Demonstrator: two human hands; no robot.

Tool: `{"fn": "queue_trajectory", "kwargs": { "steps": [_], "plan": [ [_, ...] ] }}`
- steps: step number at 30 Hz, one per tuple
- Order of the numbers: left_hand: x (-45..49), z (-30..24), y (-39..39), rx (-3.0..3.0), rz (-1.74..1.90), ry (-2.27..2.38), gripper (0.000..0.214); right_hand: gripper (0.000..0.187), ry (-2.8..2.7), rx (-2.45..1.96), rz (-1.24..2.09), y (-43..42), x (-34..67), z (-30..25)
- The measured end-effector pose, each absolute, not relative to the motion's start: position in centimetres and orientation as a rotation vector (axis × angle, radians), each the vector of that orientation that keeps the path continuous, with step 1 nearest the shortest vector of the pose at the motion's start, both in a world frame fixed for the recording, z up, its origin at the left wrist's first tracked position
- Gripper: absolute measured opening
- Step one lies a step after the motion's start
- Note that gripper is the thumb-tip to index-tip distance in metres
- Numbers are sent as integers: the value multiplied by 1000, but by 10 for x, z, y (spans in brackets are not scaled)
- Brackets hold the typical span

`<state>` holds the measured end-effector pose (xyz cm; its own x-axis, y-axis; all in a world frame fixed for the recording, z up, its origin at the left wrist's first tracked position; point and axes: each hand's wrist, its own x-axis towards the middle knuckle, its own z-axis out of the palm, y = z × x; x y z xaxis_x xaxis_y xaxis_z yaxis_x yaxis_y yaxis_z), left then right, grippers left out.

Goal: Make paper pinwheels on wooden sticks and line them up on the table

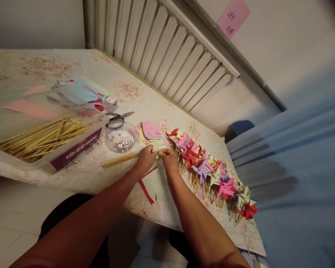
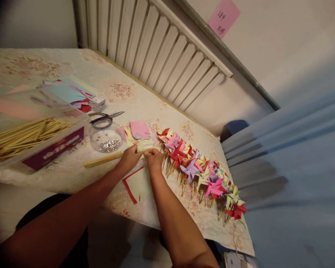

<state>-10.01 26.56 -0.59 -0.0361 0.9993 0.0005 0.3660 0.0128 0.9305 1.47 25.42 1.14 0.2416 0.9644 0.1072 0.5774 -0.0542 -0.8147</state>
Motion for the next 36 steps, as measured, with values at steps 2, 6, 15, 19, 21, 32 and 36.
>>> {"fn": "queue_trajectory", "kwargs": {
  "steps": [2,6,15,19,21,32,36],
  "plan": [
    [-100,-7,266,1469,1036,1499,11,10,-1648,-1685,455,252,17,19],
    [-99,-8,266,1486,1014,1518,10,8,-1810,-1606,305,249,20,26],
    [-101,-6,266,1460,1046,1483,6,9,-1489,-1705,605,254,13,18],
    [-101,-6,266,1454,1058,1492,10,8,-1683,-1623,403,252,16,24],
    [-100,-5,266,1450,1053,1506,12,8,-1517,-1692,571,254,15,21],
    [-101,-6,265,1432,1064,1479,7,8,-1772,-1622,343,251,16,30],
    [-101,-4,265,1412,1074,1456,5,7,-1387,-1781,712,254,11,23]
  ]
}}
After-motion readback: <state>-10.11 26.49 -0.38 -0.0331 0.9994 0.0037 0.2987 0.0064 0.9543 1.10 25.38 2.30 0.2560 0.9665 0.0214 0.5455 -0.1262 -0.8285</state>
